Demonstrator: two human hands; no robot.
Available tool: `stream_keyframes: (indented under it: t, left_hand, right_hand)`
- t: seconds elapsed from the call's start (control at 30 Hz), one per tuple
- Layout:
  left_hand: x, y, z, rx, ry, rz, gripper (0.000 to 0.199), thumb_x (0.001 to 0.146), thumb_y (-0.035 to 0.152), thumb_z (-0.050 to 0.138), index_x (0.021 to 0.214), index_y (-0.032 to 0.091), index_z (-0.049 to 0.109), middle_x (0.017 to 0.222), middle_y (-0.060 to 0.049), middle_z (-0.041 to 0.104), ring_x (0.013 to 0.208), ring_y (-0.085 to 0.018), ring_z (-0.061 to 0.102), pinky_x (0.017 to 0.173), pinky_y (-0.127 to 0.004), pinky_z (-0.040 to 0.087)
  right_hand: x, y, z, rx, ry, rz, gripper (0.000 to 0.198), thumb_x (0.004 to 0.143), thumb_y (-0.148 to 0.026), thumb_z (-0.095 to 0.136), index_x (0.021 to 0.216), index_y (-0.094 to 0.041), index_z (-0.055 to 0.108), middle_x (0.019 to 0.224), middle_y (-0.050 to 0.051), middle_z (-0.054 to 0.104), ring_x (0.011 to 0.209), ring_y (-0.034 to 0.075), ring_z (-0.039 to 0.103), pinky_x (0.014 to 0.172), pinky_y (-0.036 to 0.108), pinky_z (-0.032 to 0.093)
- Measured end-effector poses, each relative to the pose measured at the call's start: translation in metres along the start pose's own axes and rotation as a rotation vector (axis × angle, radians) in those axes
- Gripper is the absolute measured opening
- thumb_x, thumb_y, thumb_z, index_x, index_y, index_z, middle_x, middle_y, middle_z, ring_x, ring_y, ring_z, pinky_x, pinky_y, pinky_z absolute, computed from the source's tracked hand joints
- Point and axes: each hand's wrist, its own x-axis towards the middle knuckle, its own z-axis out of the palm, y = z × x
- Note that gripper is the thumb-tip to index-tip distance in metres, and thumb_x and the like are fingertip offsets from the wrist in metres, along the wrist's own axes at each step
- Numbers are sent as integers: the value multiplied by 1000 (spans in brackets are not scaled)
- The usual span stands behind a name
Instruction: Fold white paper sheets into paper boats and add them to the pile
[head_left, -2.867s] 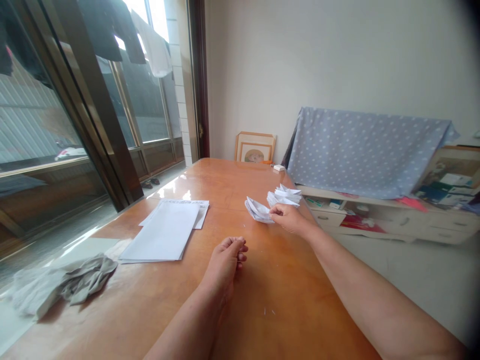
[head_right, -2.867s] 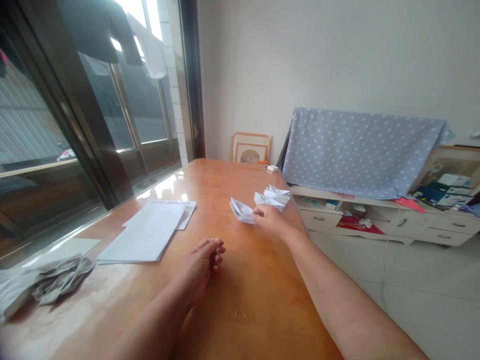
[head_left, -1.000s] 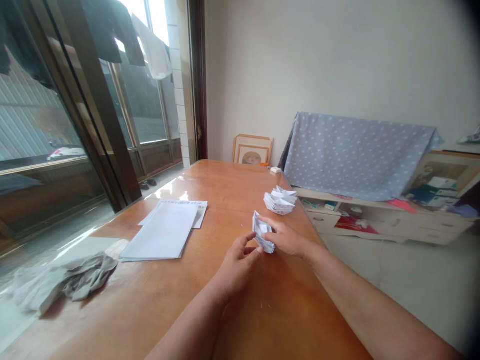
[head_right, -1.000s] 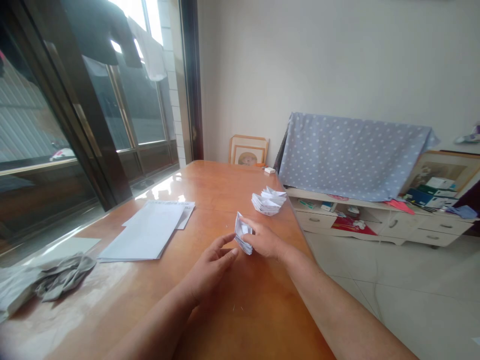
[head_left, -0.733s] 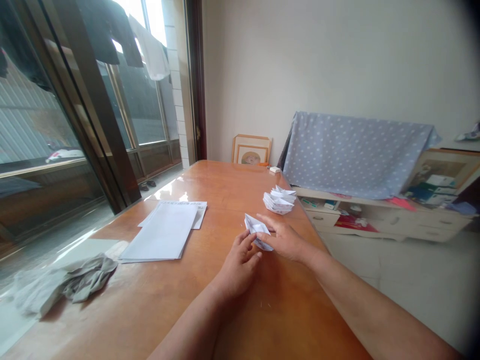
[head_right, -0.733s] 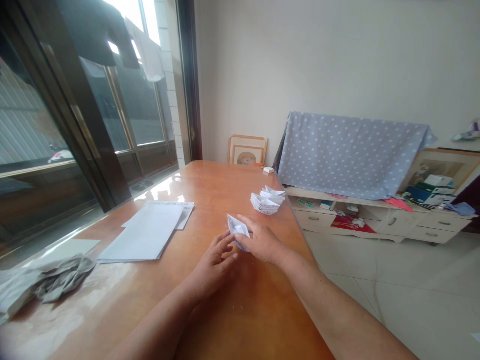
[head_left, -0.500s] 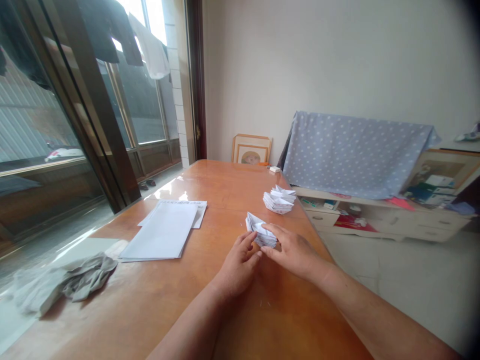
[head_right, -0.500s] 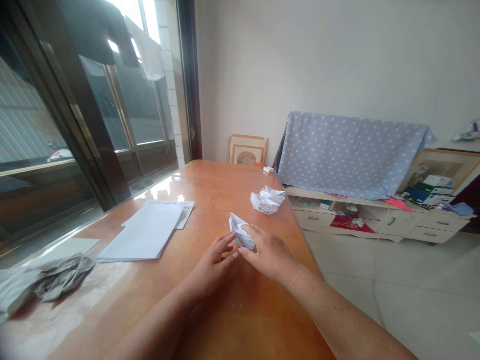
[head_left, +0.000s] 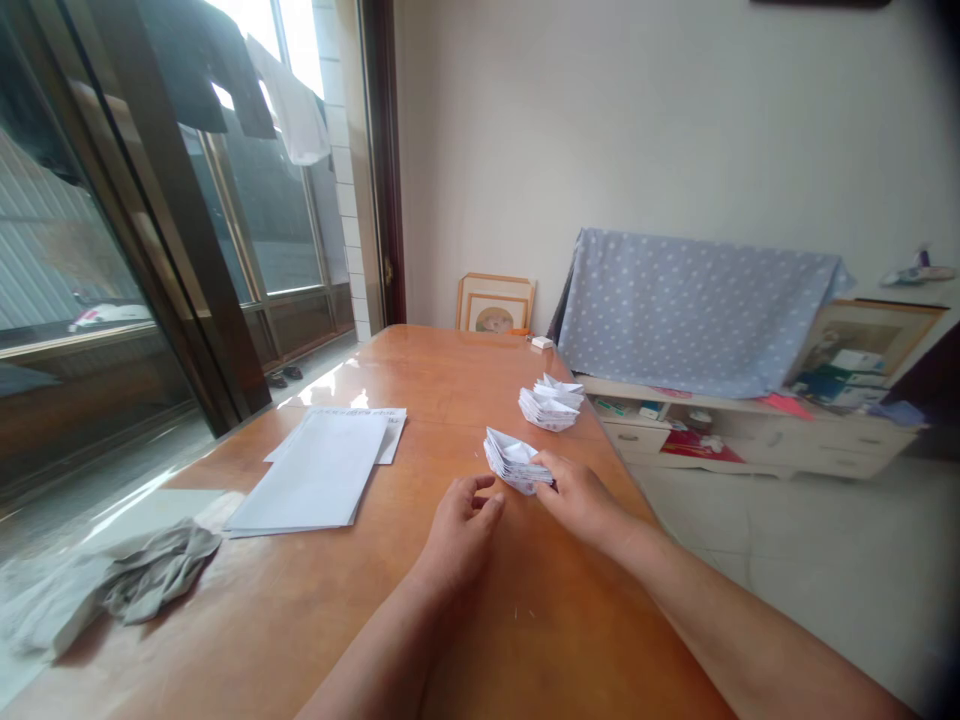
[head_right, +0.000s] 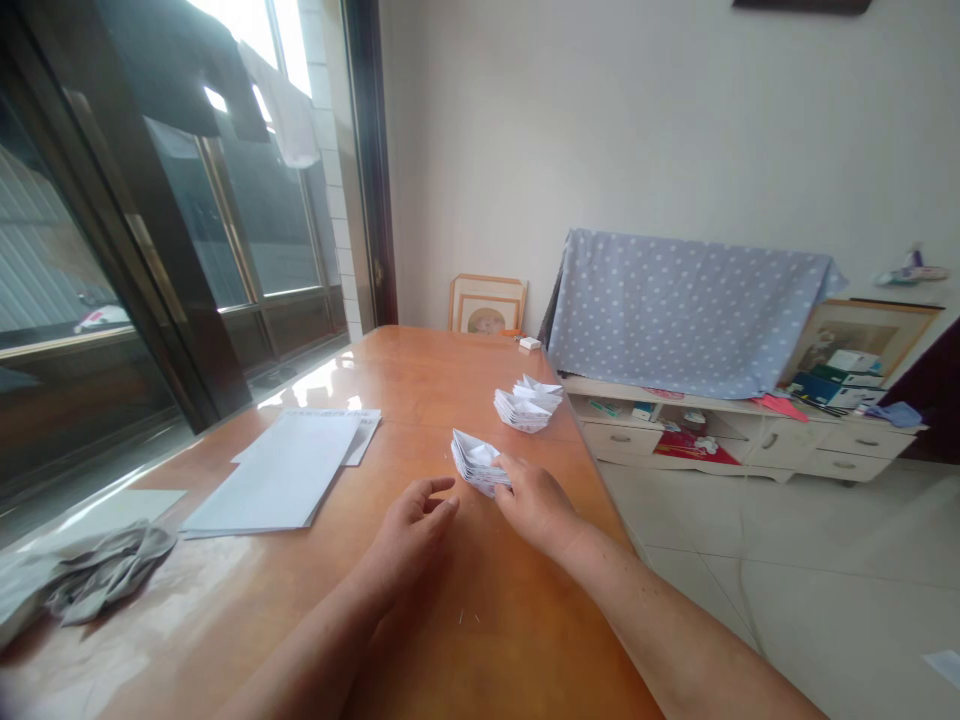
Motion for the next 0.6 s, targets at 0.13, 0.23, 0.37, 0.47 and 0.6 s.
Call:
stream_keyframes:
  t: [0.13,0.23,0.37,0.47,0.6]
  left_hand:
    - [3,-6,-1,12,27,-13,53,86,50,62,127,16,63,108,-14,69,100,-27,65,90,-37,48]
    - [5,-10,0,-5,35,-16,54,85,51,63,125,16,64,101,-12,69,94,-26,65,85,-36,49]
    - [7,-12,1,11,44,-18,54,84,52,63,124,16,65,96,-11,69,90,-25,65,81,-35,49]
    - [8,-12,1,0,47,-18,53,83,52,64,122,17,66,94,-10,69,88,-24,65,80,-35,49]
    - [8,-13,0,-15,45,-18,52,83,52,64,120,17,66,93,-9,69,87,-24,65,80,-34,49]
  right_hand:
    - [20,16,-9,-15,49,50,36,80,-19,54,113,-25,67,104,4,73,93,24,65,77,30,44]
    - [39,34,-16,-24,67,93,32,81,-20,55,108,-26,69,97,3,73,87,24,64,74,30,43]
    - [64,61,-18,-13,105,141,32,77,-20,56,105,-27,71,95,3,73,85,24,62,75,31,43]
    - [78,80,-13,21,93,174,33,74,-20,57,103,-26,72,85,1,72,76,22,62,69,30,44]
    - [90,102,-5,84,85,224,42,75,-20,56,115,-24,71,72,-1,69,61,19,59,62,28,45]
